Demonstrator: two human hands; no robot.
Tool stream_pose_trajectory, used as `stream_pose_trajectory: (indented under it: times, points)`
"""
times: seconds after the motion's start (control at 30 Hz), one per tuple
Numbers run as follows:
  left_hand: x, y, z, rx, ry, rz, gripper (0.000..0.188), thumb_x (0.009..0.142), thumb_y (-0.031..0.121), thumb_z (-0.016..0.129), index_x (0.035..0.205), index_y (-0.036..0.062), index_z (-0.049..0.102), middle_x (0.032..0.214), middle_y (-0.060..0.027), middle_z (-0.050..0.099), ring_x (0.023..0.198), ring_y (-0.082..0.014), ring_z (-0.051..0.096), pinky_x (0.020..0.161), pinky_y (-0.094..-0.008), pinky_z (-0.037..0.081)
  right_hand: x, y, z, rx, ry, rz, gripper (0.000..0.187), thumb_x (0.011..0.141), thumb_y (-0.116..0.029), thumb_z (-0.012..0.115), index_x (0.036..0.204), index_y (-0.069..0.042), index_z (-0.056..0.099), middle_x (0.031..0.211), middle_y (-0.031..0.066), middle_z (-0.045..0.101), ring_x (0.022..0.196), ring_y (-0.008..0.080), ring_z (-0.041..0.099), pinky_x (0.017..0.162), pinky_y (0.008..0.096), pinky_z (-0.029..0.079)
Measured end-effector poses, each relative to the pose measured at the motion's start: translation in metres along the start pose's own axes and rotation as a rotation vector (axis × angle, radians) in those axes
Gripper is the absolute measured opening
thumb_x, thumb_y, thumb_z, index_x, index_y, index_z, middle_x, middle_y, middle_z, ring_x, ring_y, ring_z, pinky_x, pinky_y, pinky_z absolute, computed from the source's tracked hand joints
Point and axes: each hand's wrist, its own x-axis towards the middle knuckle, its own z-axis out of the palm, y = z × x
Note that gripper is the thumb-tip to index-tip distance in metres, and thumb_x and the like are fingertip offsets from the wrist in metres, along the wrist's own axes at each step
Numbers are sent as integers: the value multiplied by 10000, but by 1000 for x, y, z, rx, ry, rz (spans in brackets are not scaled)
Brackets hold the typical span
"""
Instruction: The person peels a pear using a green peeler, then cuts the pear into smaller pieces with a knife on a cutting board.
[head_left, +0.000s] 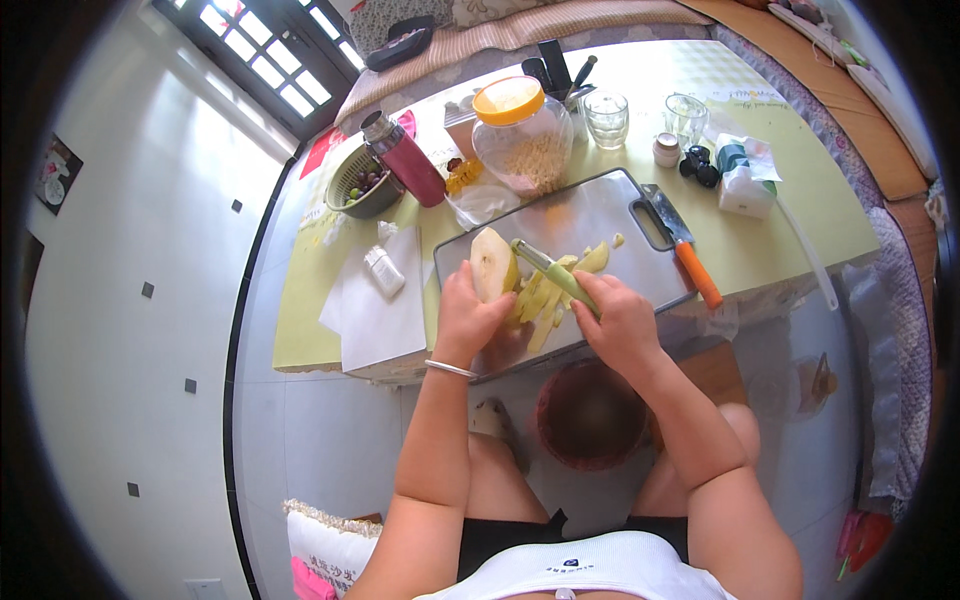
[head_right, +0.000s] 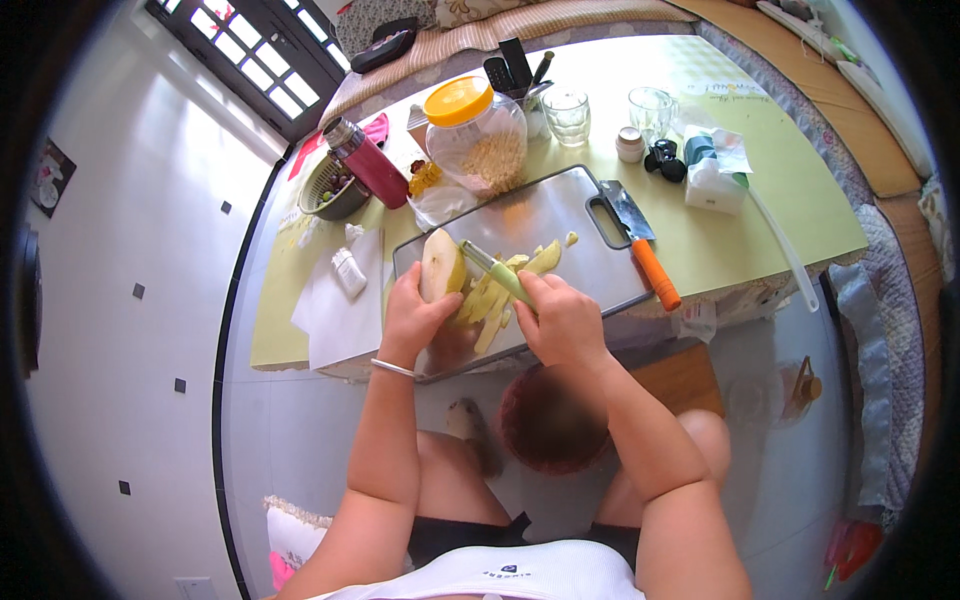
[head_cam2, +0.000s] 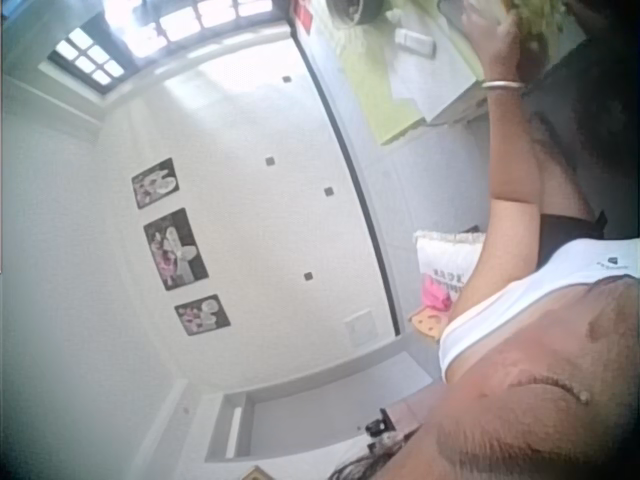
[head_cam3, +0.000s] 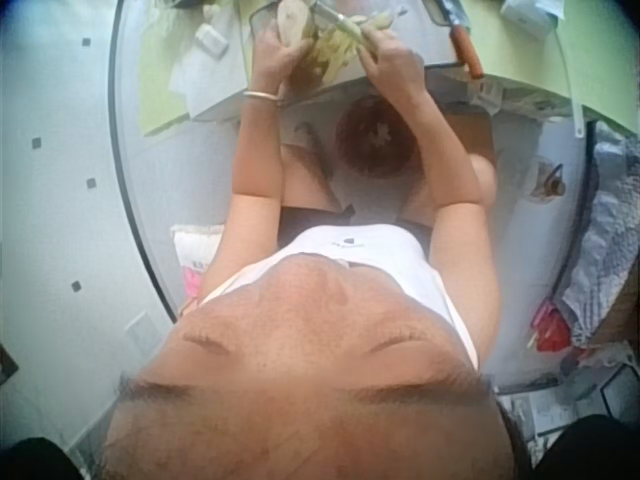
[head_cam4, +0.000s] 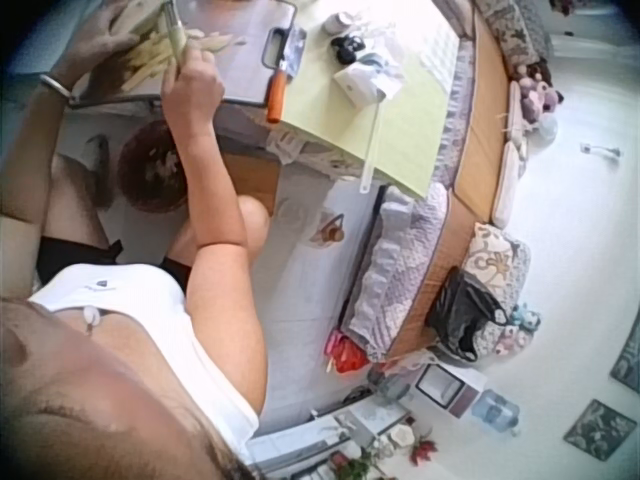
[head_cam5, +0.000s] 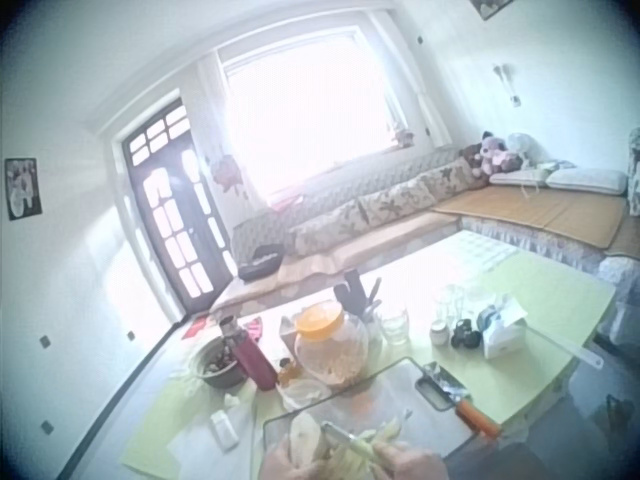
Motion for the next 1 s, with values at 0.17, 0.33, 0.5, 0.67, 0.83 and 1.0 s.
stream_pose_trajectory:
  times: [0.17,0.33,0.5,0.67,0.83,1.0]
  points:
    - [-7,-21,-15,-947,-303,-242,627,775,129,738,1330,-106,565,1179,-166,689,1086,-251,703,912,-340,586,-4,-1,1,120,68,42,359,946,-209,670,1276,-74,630,1032,176,685,898,402,681,750,491,547]
    - [-32,-5,-13,-1206,-387,-190,628,798,51,685,1389,-75,512,1225,-154,666,1056,-250,706,902,-371,615,-12,-16,-8,225,121,-172,400,936,-157,686,1322,-74,623,1023,179,681,879,399,678,744,471,552]
    - [-44,1,-7,-1222,-368,-138,635,815,19,671,1414,-68,477,1221,-146,667,1089,-260,699,929,-377,614,-24,-43,-13,208,19,-276,527,890,-117,719,1407,-126,620,877,124,643,690,345,660,616,423,546]
    - [-50,8,-6,-1255,-399,-115,578,807,-20,667,1359,-56,502,1203,-140,677,1084,-252,696,912,-380,617,-22,-37,-10,154,31,-385,524,879,-111,725,1394,-173,647,794,80,596,636,300,637,575,404,529]
    - [-51,5,-2,-1349,-425,-177,598,800,-47,642,1380,-58,497,1210,-150,676,1066,-271,699,881,-388,625,-18,-28,-11,79,53,-436,518,877,-126,725,1386,-198,665,752,55,569,598,273,616,541,390,509]
    - [-46,-1,1,-1338,-422,-228,580,813,-11,616,1377,-73,494,1227,-171,662,1074,-293,696,864,-385,628,-15,-20,-5,90,90,-377,513,883,-138,723,1386,-224,671,754,53,572,597,276,615,552,394,517]
